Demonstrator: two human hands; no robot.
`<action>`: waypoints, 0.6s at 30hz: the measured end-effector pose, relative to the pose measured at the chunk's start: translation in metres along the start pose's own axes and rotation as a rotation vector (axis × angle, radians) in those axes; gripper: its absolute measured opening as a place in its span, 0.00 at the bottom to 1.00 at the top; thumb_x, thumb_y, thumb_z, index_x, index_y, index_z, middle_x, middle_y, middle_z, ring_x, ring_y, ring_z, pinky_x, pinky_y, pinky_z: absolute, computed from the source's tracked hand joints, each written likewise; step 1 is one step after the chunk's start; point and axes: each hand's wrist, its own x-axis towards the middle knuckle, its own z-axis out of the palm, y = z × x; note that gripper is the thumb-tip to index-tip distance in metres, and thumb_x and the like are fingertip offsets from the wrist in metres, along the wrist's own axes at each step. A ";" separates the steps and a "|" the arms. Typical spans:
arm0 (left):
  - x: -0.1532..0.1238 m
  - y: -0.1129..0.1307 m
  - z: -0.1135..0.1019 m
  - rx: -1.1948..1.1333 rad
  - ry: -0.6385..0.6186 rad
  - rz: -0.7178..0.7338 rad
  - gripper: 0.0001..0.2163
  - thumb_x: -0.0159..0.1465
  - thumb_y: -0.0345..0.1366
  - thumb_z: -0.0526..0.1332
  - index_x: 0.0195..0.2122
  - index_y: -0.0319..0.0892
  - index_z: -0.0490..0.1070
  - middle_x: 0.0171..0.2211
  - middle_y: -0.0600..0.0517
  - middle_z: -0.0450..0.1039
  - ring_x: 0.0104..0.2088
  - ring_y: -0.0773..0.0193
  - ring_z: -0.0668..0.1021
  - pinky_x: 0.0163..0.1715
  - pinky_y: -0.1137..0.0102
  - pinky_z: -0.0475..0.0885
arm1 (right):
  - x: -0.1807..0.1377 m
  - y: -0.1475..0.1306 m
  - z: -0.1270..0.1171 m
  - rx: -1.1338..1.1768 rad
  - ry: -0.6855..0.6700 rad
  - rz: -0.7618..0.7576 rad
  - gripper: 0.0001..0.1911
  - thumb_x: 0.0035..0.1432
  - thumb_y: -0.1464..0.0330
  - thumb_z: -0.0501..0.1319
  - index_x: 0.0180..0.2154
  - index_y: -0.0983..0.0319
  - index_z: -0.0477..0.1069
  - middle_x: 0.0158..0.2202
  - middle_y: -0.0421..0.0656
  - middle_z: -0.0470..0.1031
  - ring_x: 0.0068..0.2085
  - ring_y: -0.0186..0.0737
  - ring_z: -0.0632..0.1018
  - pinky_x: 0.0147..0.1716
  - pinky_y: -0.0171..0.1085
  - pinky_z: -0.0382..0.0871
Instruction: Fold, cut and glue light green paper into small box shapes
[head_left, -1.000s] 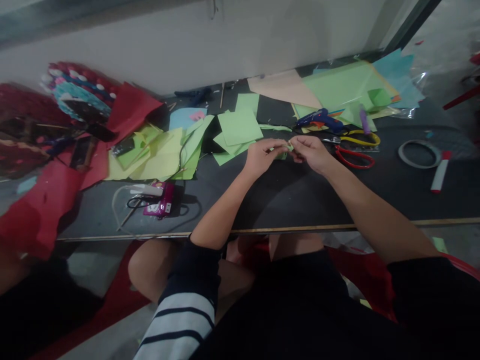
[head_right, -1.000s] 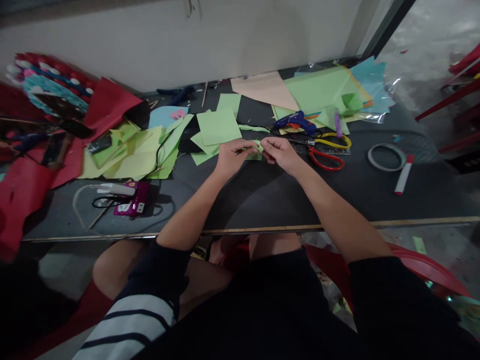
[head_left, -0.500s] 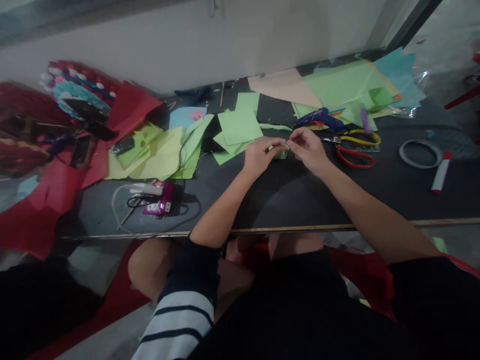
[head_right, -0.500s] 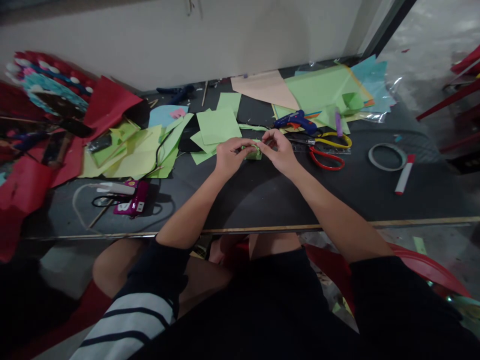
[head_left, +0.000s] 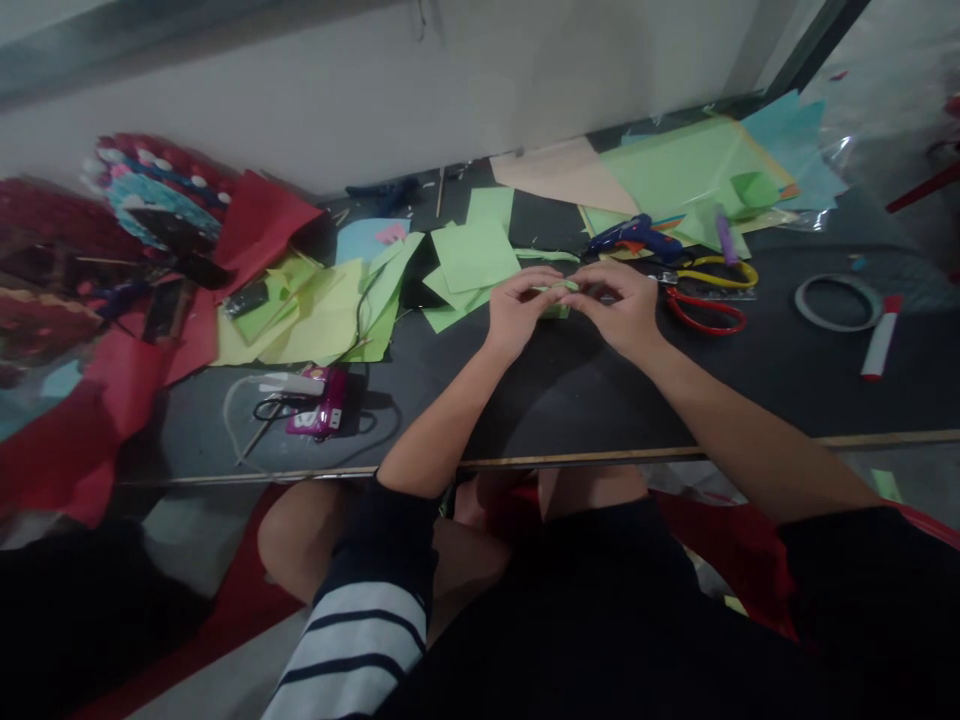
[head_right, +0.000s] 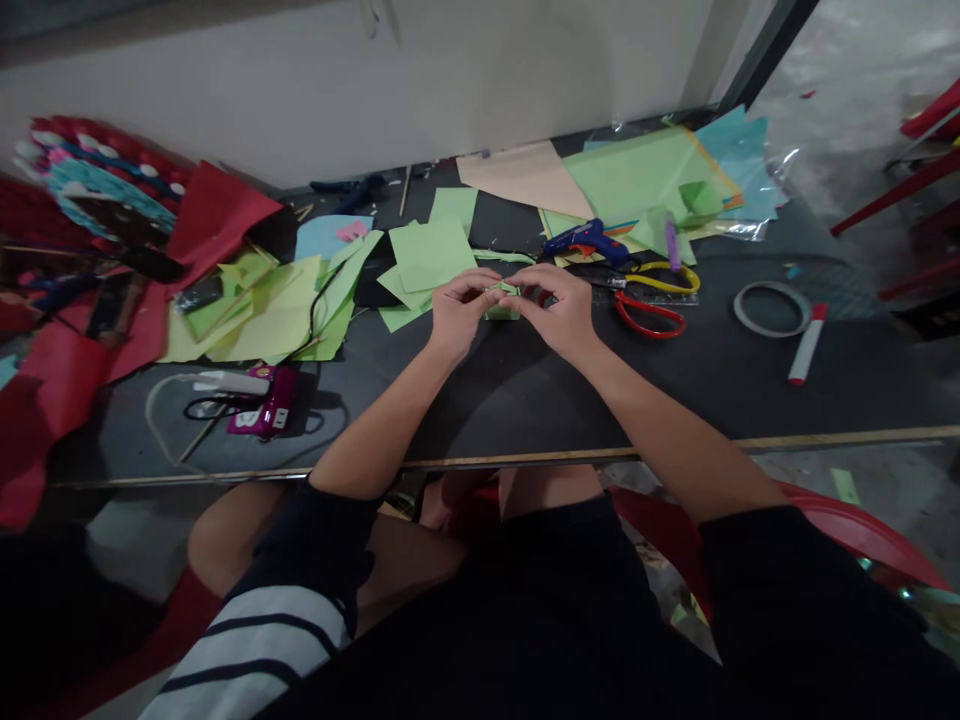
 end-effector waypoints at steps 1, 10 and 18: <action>0.000 0.000 0.001 -0.040 0.002 -0.010 0.06 0.58 0.38 0.79 0.29 0.48 0.84 0.37 0.54 0.83 0.43 0.64 0.85 0.46 0.67 0.81 | 0.000 0.001 0.000 0.014 0.020 0.003 0.26 0.48 0.40 0.76 0.31 0.55 0.84 0.33 0.44 0.83 0.32 0.41 0.78 0.30 0.41 0.72; -0.001 0.001 0.003 -0.167 -0.054 -0.120 0.09 0.55 0.33 0.81 0.25 0.46 0.83 0.34 0.54 0.81 0.40 0.65 0.85 0.43 0.67 0.83 | 0.001 0.005 -0.004 0.058 -0.006 0.005 0.18 0.50 0.49 0.79 0.28 0.55 0.83 0.31 0.43 0.82 0.34 0.42 0.80 0.35 0.42 0.76; -0.001 0.009 0.002 -0.303 -0.064 -0.087 0.18 0.45 0.52 0.84 0.24 0.46 0.83 0.31 0.54 0.82 0.36 0.66 0.84 0.40 0.68 0.81 | 0.001 0.005 -0.002 0.011 -0.004 -0.153 0.21 0.56 0.43 0.74 0.35 0.54 0.86 0.34 0.43 0.85 0.32 0.41 0.81 0.34 0.42 0.75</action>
